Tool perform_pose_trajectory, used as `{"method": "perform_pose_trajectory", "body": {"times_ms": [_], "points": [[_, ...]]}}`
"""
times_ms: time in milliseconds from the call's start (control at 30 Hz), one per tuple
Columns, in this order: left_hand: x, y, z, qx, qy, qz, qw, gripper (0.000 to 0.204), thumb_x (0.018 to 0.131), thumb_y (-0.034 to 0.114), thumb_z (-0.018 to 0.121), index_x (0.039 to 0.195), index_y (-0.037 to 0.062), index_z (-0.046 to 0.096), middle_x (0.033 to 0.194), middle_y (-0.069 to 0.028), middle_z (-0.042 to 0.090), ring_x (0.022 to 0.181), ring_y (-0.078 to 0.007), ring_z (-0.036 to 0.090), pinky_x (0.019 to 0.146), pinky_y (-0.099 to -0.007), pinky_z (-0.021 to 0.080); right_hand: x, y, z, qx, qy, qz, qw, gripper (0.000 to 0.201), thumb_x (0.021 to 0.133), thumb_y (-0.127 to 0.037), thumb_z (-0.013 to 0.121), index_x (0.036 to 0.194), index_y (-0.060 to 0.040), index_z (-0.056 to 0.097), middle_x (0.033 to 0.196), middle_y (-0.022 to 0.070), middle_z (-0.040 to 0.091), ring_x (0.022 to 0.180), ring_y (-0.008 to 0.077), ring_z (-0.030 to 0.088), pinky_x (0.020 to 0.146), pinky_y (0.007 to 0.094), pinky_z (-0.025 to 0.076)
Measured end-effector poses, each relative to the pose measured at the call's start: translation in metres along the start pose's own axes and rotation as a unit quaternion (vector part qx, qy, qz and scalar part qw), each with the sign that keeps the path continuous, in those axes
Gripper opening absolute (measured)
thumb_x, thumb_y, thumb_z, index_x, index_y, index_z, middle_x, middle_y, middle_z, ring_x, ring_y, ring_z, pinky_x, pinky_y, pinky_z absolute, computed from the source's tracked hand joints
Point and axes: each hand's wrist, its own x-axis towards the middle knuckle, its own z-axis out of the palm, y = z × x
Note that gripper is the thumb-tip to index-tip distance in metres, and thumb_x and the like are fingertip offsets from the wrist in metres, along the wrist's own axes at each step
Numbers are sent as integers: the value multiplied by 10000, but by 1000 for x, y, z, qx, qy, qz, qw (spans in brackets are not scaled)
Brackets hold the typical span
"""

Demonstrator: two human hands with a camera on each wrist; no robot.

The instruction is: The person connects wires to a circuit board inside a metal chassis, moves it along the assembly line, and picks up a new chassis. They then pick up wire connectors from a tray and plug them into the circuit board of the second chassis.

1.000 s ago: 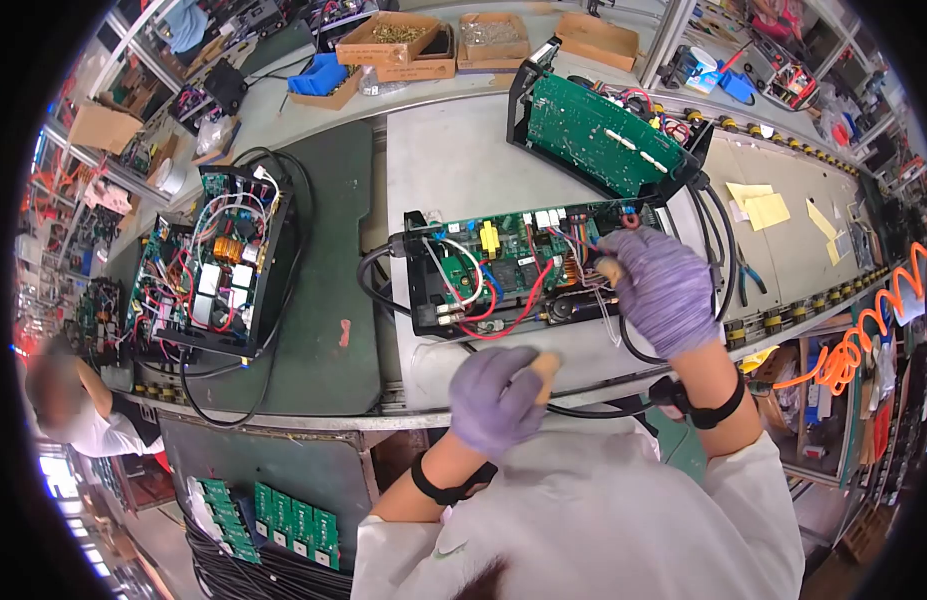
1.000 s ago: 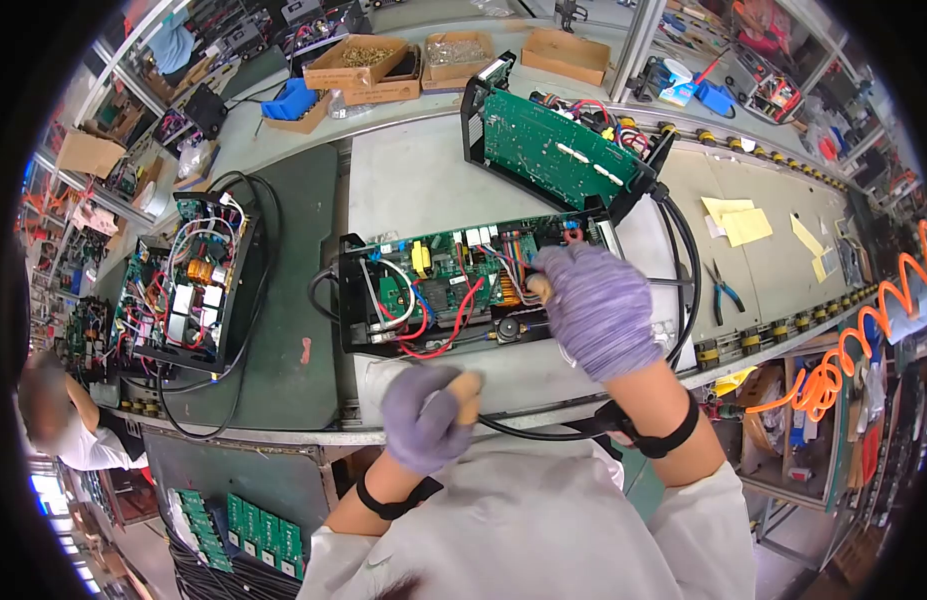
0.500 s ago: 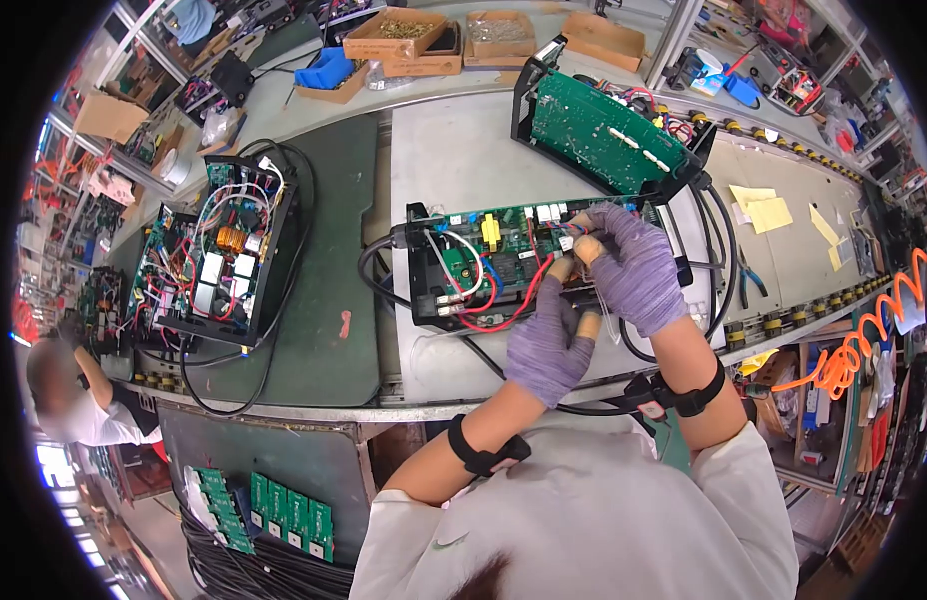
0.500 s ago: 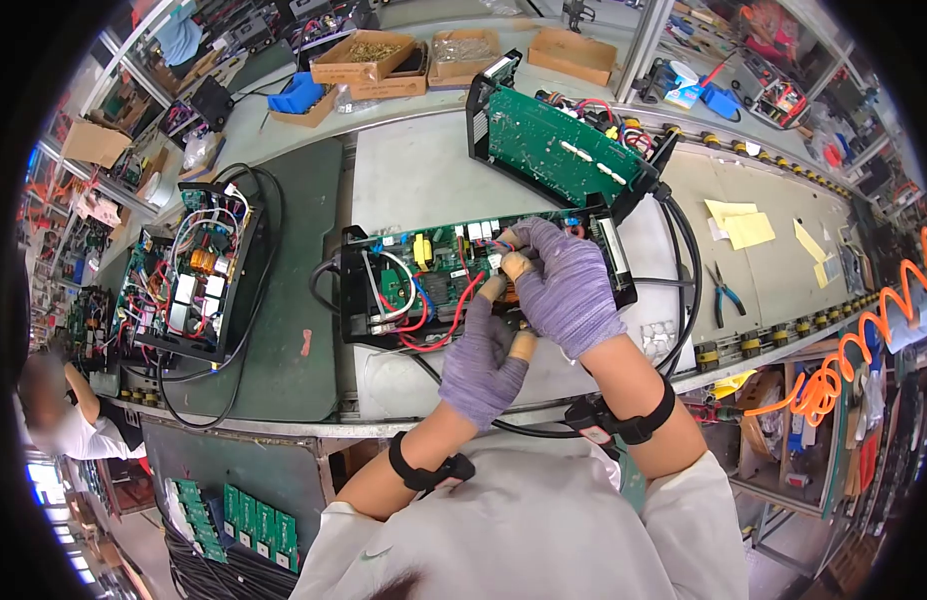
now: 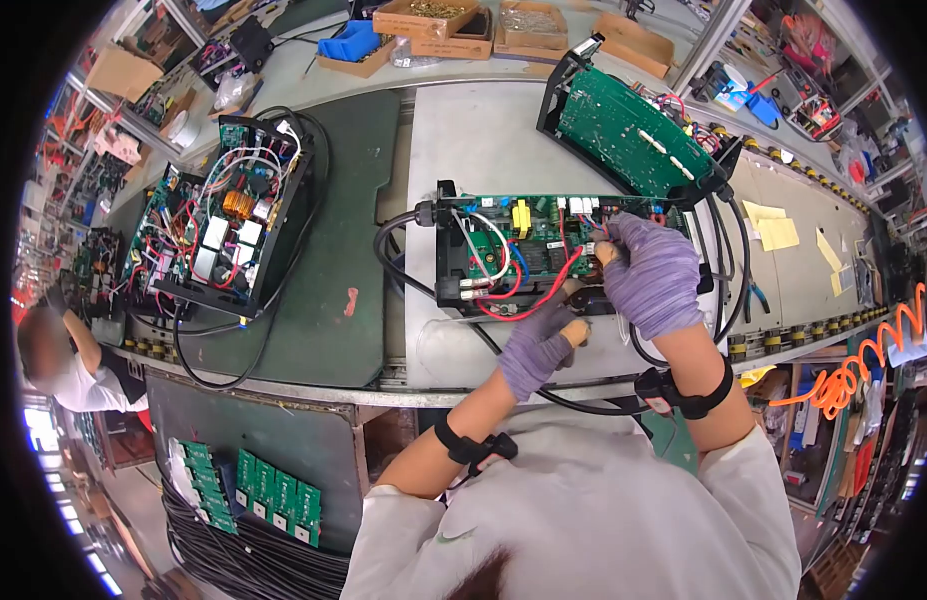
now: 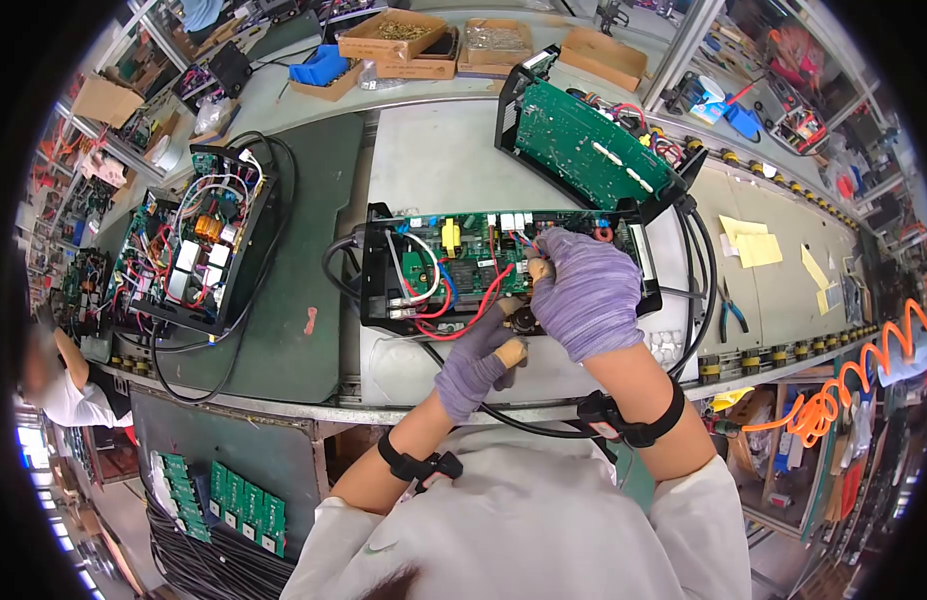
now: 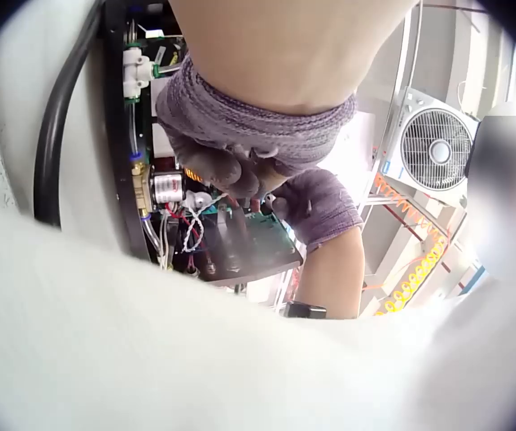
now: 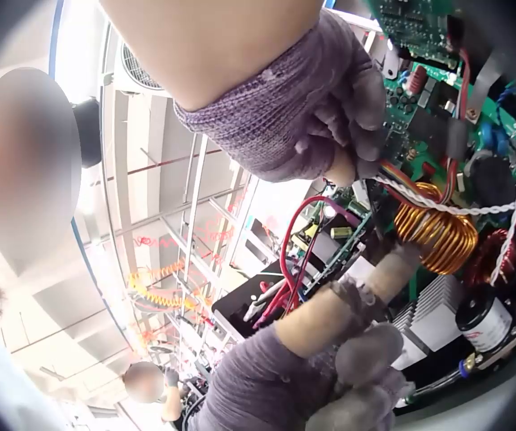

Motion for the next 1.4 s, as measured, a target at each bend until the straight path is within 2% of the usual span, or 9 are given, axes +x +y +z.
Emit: {"method": "perform_pose_trajectory", "body": {"times_ms": [133, 233, 533, 833, 933, 1067, 1133, 1267, 1400], "points": [[13, -9, 1, -206, -62, -35, 976, 679, 836, 310, 691, 1386, 91, 357, 961, -74, 579, 675, -142, 586, 516, -238, 422, 3, -8, 0, -52, -29, 46, 997, 215, 778, -166, 671, 959, -51, 682, 830, 148, 688, 766, 310, 669, 711, 391, 527], [13, -6, 15, -317, -76, -25, 945, 816, 847, 281, 683, 1491, 165, 195, 1034, -76, 590, 650, -176, 577, 526, -301, 453, 8, -7, 1, -4, -52, 97, 994, 204, 786, -192, 667, 946, -67, 687, 814, 147, 686, 768, 323, 665, 721, 407, 526], [23, -18, 11, -409, -129, -25, 903, 701, 805, 322, 743, 1364, 175, 346, 1096, -75, 597, 766, -204, 620, 594, -326, 479, 12, -5, 6, 18, -41, 76, 996, 202, 764, -206, 703, 920, -77, 697, 735, 137, 677, 694, 298, 669, 681, 386, 532], [30, -28, 4, -333, -133, -50, 932, 871, 797, 319, 746, 1465, 182, 204, 1043, -108, 579, 765, -218, 643, 612, -332, 542, 9, 5, 20, 131, -29, 140, 981, 210, 736, -153, 746, 907, -47, 686, 696, 101, 670, 636, 198, 664, 595, 321, 528], [23, -22, 7, -250, -132, -29, 959, 691, 895, 278, 661, 1456, 232, 261, 1060, -93, 581, 836, -229, 649, 656, -356, 537, 9, 9, 19, 223, -63, 221, 947, 228, 736, -148, 766, 902, -29, 664, 691, 77, 662, 631, 144, 654, 579, 294, 524], [27, -29, 1, -198, -157, -9, 967, 789, 870, 242, 693, 1486, 243, 199, 1049, -103, 569, 859, -220, 644, 672, -361, 541, 10, 3, 13, 315, -79, 282, 903, 260, 738, -150, 780, 884, 6, 631, 694, 71, 649, 614, 119, 646, 554, 274, 525], [28, -32, 2, -230, -162, -15, 960, 843, 856, 228, 705, 1501, 248, 163, 1047, -109, 565, 850, -213, 637, 667, -355, 538, 12, 8, 12, 294, -102, 285, 907, 267, 740, -139, 777, 891, 25, 629, 692, 84, 651, 606, 129, 651, 541, 275, 527], [32, -27, 0, -95, -165, 52, 980, 912, 841, 204, 702, 1520, 249, 95, 1050, -116, 557, 834, -200, 619, 679, -346, 526, 20, 24, 13, 160, -144, 217, 952, 284, 748, -124, 770, 917, 53, 626, 690, 109, 656, 588, 146, 656, 509, 277, 525], [38, -27, -1, -48, -170, 51, 983, 947, 827, 161, 704, 1526, 250, 72, 1050, -111, 549, 858, -183, 597, 725, -333, 511, 29, 0, -6, 233, -175, 286, 913, 296, 751, -119, 767, 927, 72, 624, 700, 125, 663, 548, 160, 650, 501, 274, 524]]}}
